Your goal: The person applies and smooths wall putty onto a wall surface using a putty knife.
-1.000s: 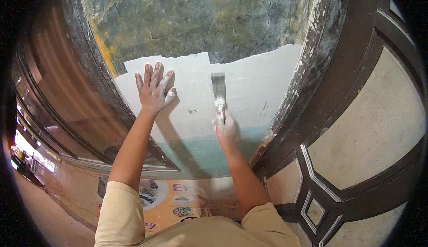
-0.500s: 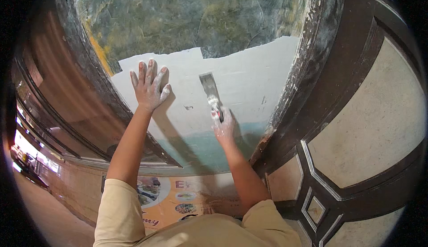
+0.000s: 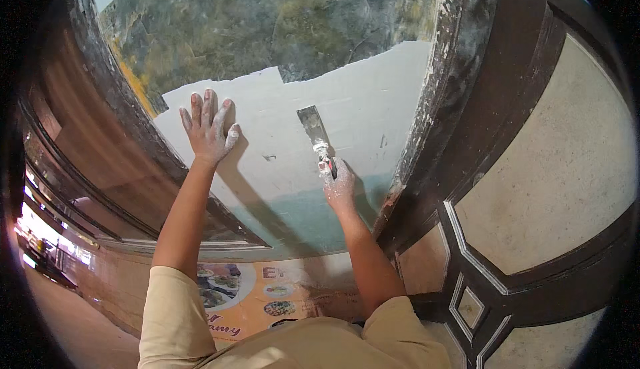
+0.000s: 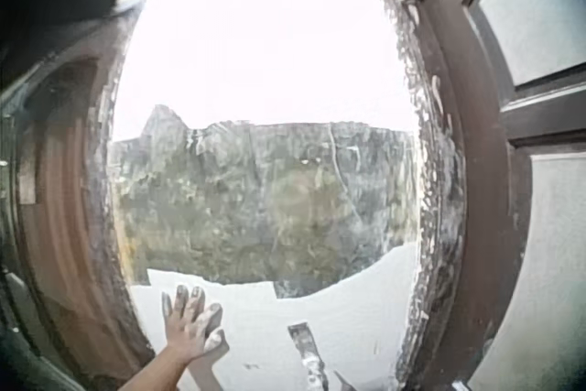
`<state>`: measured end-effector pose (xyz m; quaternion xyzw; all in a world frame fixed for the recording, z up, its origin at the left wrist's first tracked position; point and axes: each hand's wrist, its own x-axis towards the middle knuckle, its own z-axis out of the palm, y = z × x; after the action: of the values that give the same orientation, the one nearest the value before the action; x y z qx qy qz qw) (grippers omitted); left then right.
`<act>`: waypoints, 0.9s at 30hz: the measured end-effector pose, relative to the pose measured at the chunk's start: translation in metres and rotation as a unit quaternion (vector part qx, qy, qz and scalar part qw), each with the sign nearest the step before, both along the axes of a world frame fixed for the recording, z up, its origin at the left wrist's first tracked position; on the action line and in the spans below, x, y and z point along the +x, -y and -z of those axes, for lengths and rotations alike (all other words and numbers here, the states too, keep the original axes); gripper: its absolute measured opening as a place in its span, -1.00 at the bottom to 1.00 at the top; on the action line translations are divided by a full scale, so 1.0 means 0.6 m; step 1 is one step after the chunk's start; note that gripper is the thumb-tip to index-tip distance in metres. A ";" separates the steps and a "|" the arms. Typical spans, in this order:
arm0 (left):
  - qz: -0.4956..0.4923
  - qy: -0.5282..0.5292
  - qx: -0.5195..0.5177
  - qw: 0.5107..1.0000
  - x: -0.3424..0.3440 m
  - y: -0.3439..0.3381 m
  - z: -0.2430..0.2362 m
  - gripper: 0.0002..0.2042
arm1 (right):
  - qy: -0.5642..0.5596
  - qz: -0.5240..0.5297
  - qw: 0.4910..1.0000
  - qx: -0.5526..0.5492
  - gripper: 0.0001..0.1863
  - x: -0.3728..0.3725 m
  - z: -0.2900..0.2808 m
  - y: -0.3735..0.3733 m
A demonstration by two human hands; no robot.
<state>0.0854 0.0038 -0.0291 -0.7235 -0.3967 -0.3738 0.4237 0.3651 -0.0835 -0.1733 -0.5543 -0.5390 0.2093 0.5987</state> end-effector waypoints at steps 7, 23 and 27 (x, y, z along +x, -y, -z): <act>0.004 0.002 0.005 1.000 0.009 -0.001 -0.001 -0.44 | -0.013 -0.024 0.992 -0.126 -0.59 0.060 0.239 0.060; 0.005 0.010 0.006 1.000 0.029 -0.007 0.001 -0.35 | 0.048 0.101 0.978 -0.175 -0.53 0.154 0.234 0.039; -0.018 0.006 -0.011 1.000 0.011 0.001 0.000 -0.37 | -0.058 0.005 0.975 -0.216 -0.52 0.139 0.222 0.069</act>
<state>0.0920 0.0034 -0.0293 -0.7186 -0.4164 -0.3659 0.4199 0.4486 -0.1246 -0.3064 -0.6597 -0.4431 0.3496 0.4962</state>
